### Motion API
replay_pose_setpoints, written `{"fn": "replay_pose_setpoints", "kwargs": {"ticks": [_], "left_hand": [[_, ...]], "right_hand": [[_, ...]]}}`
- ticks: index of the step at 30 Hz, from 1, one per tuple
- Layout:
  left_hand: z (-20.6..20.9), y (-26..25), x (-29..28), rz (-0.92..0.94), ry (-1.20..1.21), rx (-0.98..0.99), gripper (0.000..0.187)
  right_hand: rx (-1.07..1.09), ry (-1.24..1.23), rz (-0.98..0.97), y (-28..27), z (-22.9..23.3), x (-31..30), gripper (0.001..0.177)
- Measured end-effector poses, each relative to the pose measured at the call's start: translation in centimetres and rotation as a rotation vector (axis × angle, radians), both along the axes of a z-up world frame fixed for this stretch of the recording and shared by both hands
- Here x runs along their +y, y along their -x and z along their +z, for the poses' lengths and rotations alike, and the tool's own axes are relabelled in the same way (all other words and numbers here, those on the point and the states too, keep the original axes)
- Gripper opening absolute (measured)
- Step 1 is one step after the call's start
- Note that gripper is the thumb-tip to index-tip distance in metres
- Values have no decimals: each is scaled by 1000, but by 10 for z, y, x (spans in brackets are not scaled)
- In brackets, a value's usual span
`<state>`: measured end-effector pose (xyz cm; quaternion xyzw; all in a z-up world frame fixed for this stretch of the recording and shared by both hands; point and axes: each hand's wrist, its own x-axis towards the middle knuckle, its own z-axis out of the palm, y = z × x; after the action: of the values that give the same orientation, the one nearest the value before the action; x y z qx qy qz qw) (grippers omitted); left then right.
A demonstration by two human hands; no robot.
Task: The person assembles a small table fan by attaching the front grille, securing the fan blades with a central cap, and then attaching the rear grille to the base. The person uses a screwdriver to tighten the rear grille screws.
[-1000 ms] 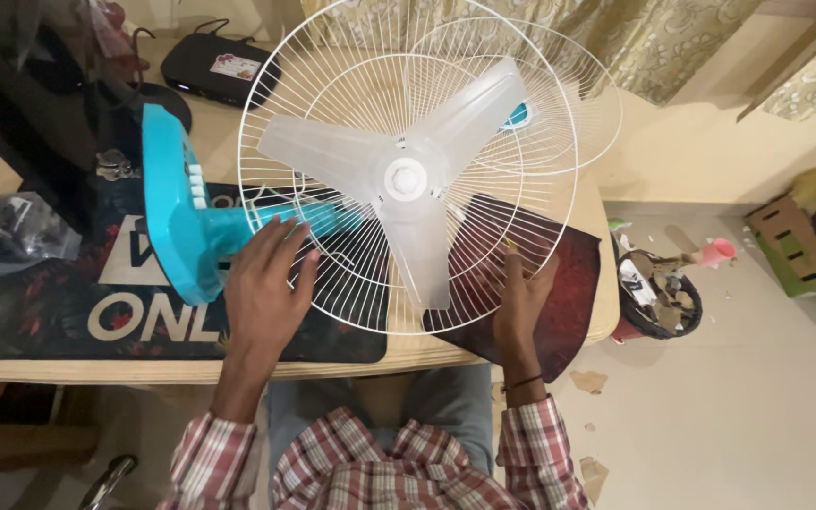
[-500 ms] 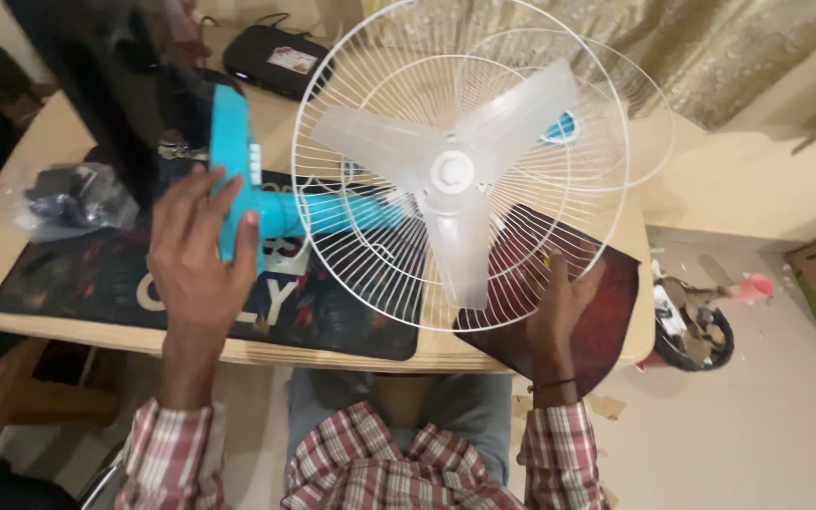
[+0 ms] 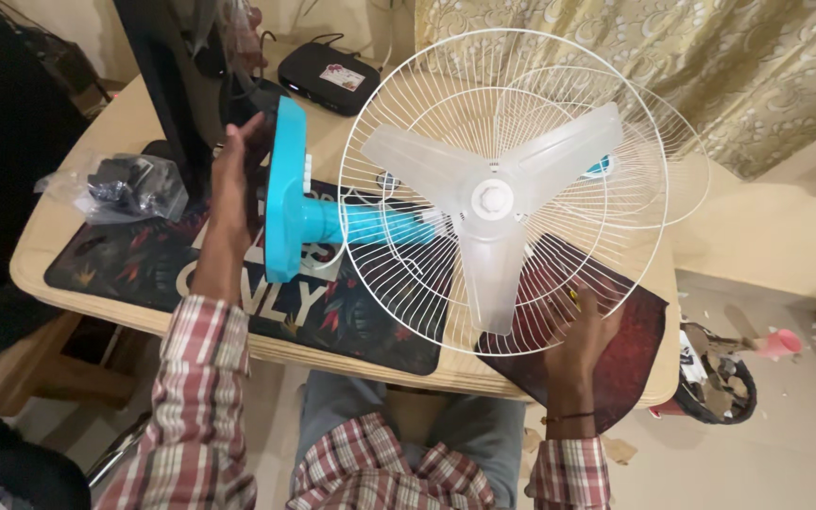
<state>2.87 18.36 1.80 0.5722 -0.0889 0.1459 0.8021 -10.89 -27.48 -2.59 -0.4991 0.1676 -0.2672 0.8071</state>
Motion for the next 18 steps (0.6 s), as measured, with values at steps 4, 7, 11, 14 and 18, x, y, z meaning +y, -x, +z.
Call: {"fn": "replay_pose_setpoints", "kwargs": {"ticks": [4, 7, 11, 14, 18], "left_hand": [[-17, -58, 12, 77, -181, 144, 71], [-22, -85, 15, 0, -244, 215, 80], [-23, -89, 5, -178, -113, 22, 77], [-16, -82, 0, -93, -110, 257, 79], [-7, -66, -7, -29, -97, 117, 76]], "right_hand": [[46, -108, 31, 1, -2, -4, 37], [93, -158, 98, 4, -3, -11, 29], [110, -194, 129, 4, -3, -14, 22], [130, -197, 102, 2, -5, -12, 21], [155, -179, 57, -5, -6, -12, 20]]}}
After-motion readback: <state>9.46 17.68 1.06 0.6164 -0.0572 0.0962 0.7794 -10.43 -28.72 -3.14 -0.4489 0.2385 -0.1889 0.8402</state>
